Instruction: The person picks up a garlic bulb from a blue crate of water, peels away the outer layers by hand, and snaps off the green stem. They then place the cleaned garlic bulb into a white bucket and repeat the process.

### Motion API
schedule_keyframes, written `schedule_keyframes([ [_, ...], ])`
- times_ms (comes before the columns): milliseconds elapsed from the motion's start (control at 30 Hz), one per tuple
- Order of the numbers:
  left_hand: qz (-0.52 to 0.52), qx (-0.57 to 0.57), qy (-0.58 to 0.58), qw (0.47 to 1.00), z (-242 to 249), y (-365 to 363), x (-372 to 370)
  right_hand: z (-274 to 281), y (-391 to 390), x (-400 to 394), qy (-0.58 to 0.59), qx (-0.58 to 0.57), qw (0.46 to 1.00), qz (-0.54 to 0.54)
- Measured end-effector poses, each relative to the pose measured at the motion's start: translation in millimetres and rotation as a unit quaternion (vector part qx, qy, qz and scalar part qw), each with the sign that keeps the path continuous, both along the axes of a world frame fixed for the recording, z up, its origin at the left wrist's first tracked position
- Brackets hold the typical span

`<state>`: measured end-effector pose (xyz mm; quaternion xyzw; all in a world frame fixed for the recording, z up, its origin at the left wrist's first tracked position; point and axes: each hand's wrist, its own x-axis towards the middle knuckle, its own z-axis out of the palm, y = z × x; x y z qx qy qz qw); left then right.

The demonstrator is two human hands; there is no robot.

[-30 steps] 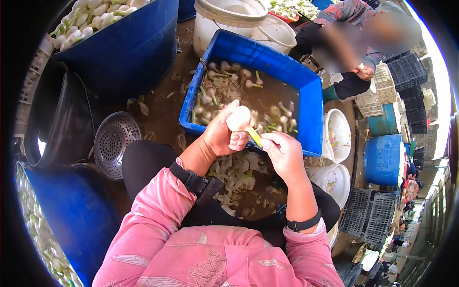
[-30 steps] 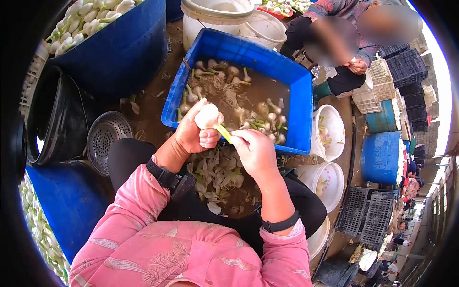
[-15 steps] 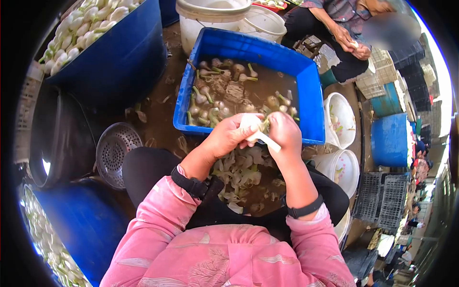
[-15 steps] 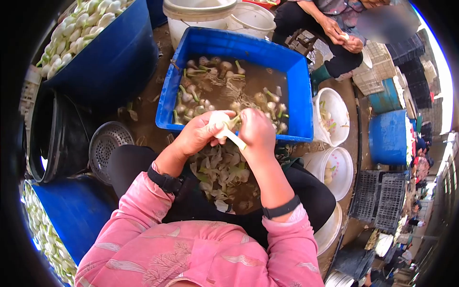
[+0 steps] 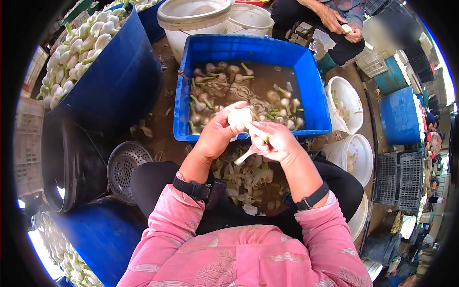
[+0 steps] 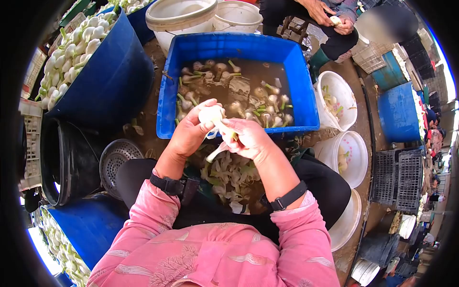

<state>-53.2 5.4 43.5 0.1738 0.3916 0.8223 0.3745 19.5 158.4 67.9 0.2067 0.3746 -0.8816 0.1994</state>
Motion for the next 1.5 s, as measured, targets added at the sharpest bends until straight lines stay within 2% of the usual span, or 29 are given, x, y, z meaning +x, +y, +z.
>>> schedule_keyframes([
  [33,0.004,0.019,-0.021,1.0,0.0,0.4,0.5,-2.1,-4.7,1.3,0.006,-0.04,0.999,-0.03],
  [167,-0.039,0.151,-0.126,0.98,-0.1,3.5,6.3,7.1,-9.3,5.6,0.115,0.03,0.992,-0.05],
  [233,-0.01,0.186,-0.172,0.967,4.8,6.0,7.6,13.0,-4.0,7.8,0.135,0.005,0.988,-0.078],
  [300,0.001,0.257,-0.256,0.932,2.5,2.1,-2.1,10.8,6.5,15.4,0.231,-0.001,0.973,0.01],
  [333,0.011,0.268,-0.257,0.928,4.8,-0.9,-4.4,12.9,7.6,21.3,0.138,0.038,0.988,0.058],
  [367,0.051,0.214,-0.27,0.937,8.1,-2.2,-3.4,13.8,5.2,21.0,0.133,0.229,0.946,0.187],
  [400,0.028,0.23,-0.275,0.933,9.0,-2.3,-1.5,9.2,-2.4,18.9,0.139,0.528,0.795,0.264],
  [433,0.001,0.245,-0.282,0.928,9.7,-2.2,0.8,5.4,-11.3,19.0,0.126,0.765,0.552,0.305],
  [467,0.007,0.213,-0.288,0.934,11.0,-1.4,1.3,6.4,-15.6,24.4,0.114,0.797,0.56,0.197],
  [500,0.004,0.172,-0.276,0.946,9.4,-1.5,0.3,18.3,-22.5,24.1,0.163,0.77,0.604,0.124],
  [567,0.04,0.078,-0.248,0.965,-0.8,-1.5,1.6,29.9,-36.1,18.6,0.233,0.771,0.591,-0.034],
  [600,0.036,0.064,-0.223,0.972,-8.5,-0.8,0.3,32.3,-36.0,14.4,0.231,0.739,0.632,-0.025],
  [667,0.115,-0.02,-0.196,0.974,-6.1,2.8,3.6,17.8,-26.0,9.0,0.096,0.567,0.816,0.059],
  [700,0.127,-0.039,-0.191,0.972,-6.4,2.8,2.7,1.6,-21.0,10.4,0.177,0.659,0.73,0.028],
  [733,0.113,-0.001,-0.185,0.976,-3.2,-0.9,3.8,-3.7,-21.6,15.7,0.175,0.504,0.846,0.016],
  [767,0.14,-0.022,-0.182,0.973,4.0,-1.1,4.1,9.5,-19.3,19.3,0.08,0.342,0.936,0.039],
  [800,0.137,-0.024,-0.176,0.975,4.8,-3.5,2.4,3.9,-20.4,22.3,0.063,0.204,0.976,-0.042],
  [833,0.115,0.0,-0.189,0.975,6.1,-6.2,1.7,-9.5,-17.6,26.8,0.043,0.215,0.975,-0.047],
  [867,0.124,-0.015,-0.209,0.97,11.0,-3.6,4.8,-21.2,-18.9,28.4,0.041,0.434,0.898,0.061],
  [900,0.133,-0.031,-0.227,0.964,16.8,-1.6,7.7,-20.3,-23.7,30.9,0.034,0.623,0.764,0.164],
  [933,0.104,-0.036,-0.204,0.973,12.7,-1.5,7.4,-17.6,-26.2,38.5,0.166,0.745,0.612,0.207],
  [967,0.075,-0.042,-0.182,0.98,4.9,-1.9,6.3,-14.2,-25.6,40.9,0.029,0.555,0.815,0.164],
  [1033,0.082,-0.09,-0.132,0.984,-5.0,0.0,9.9,-4.8,-26.2,35.6,0.037,0.36,0.926,-0.105],
  [1100,0.122,-0.153,-0.075,0.978,-9.8,3.8,11.5,-3.2,-12.7,32.8,0.106,0.333,0.913,-0.209],
  [1167,0.084,-0.28,0.033,0.956,-13.4,2.4,12.4,-0.7,-2.5,28.9,0.142,0.571,0.768,-0.252],
  [1233,0.036,-0.313,0.129,0.94,-9.9,2.6,17.7,36.9,-5.7,38.7,0.215,0.676,0.702,-0.07],
  [1300,0.032,-0.338,0.129,0.932,-3.7,4.9,22.4,16.7,-10.0,45.1,0.189,0.752,0.626,0.074],
  [1400,0.026,-0.342,0.135,0.93,-7.0,8.5,22.5,5.2,-11.8,52.4,0.235,0.74,0.625,0.081],
  [1500,-0.011,-0.357,0.082,0.93,-13.9,6.7,21.2,-5.7,6.2,50.5,0.188,0.678,0.71,-0.002],
])
